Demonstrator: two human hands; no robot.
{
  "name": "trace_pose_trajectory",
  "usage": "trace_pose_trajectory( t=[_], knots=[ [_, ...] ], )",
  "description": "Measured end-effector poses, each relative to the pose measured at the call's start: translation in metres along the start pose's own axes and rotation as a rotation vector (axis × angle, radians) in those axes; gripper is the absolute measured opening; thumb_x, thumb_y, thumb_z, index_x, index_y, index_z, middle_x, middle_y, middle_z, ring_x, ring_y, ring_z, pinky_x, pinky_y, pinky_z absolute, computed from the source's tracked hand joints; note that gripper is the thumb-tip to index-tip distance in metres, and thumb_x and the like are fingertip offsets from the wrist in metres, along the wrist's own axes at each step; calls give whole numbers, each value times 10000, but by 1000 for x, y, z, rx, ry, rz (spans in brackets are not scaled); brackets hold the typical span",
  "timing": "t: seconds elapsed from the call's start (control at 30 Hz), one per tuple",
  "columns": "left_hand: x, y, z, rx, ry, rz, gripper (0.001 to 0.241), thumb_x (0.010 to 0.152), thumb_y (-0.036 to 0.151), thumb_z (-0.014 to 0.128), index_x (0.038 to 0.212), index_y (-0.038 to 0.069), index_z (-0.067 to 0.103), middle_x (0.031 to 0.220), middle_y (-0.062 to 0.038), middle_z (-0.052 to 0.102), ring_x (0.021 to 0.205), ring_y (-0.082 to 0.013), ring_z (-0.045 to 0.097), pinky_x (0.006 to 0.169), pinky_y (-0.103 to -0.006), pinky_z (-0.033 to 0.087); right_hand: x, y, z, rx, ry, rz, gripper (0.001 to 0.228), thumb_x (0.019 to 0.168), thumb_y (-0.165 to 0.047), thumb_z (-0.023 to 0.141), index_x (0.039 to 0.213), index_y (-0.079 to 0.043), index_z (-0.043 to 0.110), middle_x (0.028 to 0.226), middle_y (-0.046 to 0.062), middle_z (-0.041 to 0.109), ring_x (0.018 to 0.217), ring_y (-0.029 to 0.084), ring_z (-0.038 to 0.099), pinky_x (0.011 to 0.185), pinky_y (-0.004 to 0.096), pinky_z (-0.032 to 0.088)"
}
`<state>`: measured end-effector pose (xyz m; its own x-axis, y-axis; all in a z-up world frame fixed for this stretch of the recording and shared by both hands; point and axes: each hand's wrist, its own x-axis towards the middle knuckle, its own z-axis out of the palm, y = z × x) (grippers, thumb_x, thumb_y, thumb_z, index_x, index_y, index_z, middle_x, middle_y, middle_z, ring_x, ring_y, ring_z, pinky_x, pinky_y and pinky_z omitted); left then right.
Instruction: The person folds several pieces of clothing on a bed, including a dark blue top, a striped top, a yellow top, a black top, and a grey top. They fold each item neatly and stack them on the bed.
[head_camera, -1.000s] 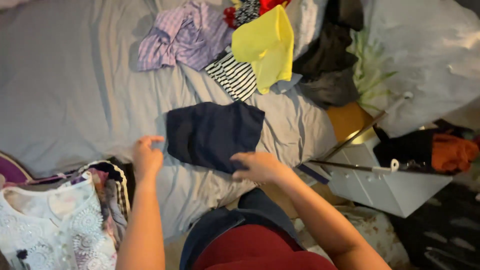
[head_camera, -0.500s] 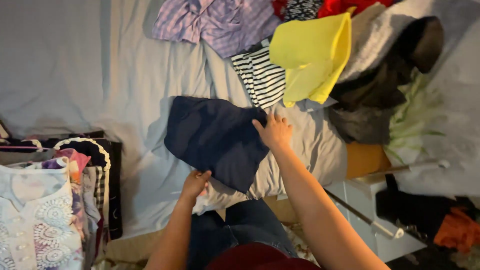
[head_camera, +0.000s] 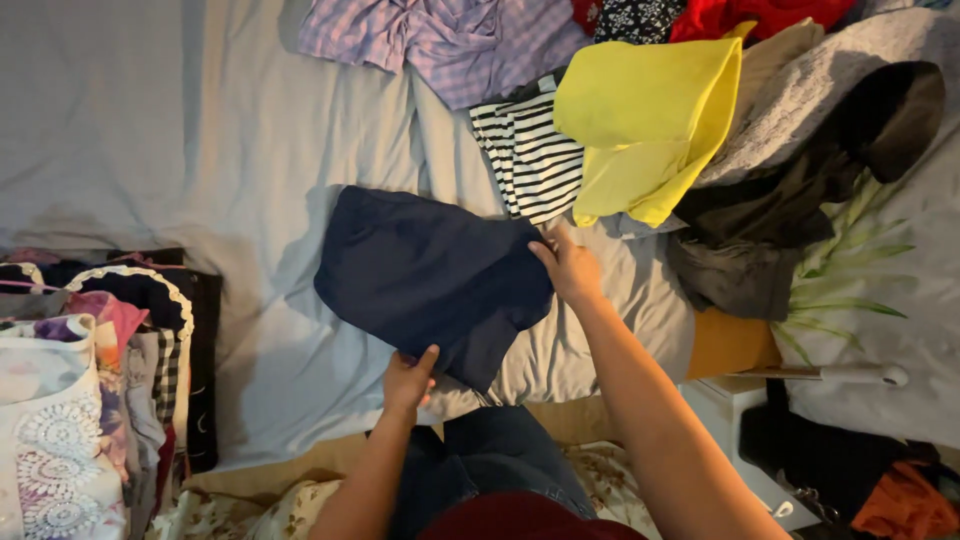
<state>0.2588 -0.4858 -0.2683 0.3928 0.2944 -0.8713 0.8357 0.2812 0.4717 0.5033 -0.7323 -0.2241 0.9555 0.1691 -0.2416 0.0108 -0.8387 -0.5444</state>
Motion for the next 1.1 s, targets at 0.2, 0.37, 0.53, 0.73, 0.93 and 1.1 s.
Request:
trace_pose_trajectory(
  t=[0.2, 0.37, 0.53, 0.73, 0.93, 1.1],
  knots=[
    [0, 16, 1, -64, 136, -25, 581, 859, 492, 772, 1089, -22, 628, 758, -114, 636, 521, -171, 564, 436, -330, 416, 11, -56, -13, -253, 225, -183, 417, 920, -483, 729, 1104, -117, 656, 931, 155, 717, 904, 368, 691, 792, 459, 535],
    [14, 37, -2, -257, 179, -66, 597, 846, 489, 775, 1205, 29, 646, 930, -63, 672, 722, -164, 588, 572, -339, 434, 37, -94, 21, -218, 24, -389, 496, 935, -498, 660, 1285, -148, 619, 1123, 144, 712, 1083, 353, 660, 933, 508, 459],
    [25, 38, -13, -485, 73, -122, 722, 795, 426, 809, 1391, 96, 570, 1227, -34, 685, 1056, -205, 619, 857, -393, 445, 56, -111, 44, -423, -378, -88, 770, 882, -592, 682, 1496, -178, 474, 1249, 174, 665, 1161, 361, 617, 1049, 623, 317],
    [2, 109, -53, -585, -21, 183, 754, 859, 448, 763, 1430, 9, 540, 1386, -79, 657, 1264, -209, 605, 1087, -352, 432, 65, -112, -11, 105, -638, 75, 614, 858, -598, 714, 1178, -77, 765, 1045, 121, 789, 986, 220, 731, 907, 372, 543],
    [-101, 227, -84, -324, -138, 676, 453, 984, 430, 703, 1109, -1, 773, 1036, 6, 742, 929, -66, 617, 865, -258, 503, 6, -148, -115, 391, -183, -94, 391, 970, -386, 695, 1076, -13, 749, 912, 11, 728, 865, 90, 629, 791, 281, 505],
    [-117, 189, -103, -9, -132, 626, 382, 951, 362, 758, 1135, 31, 803, 906, 33, 646, 776, -69, 476, 681, -273, 386, -80, -98, -105, 830, 0, 29, 212, 941, -177, 786, 1056, -30, 686, 922, -50, 581, 871, 64, 528, 771, 212, 439]
  ],
)
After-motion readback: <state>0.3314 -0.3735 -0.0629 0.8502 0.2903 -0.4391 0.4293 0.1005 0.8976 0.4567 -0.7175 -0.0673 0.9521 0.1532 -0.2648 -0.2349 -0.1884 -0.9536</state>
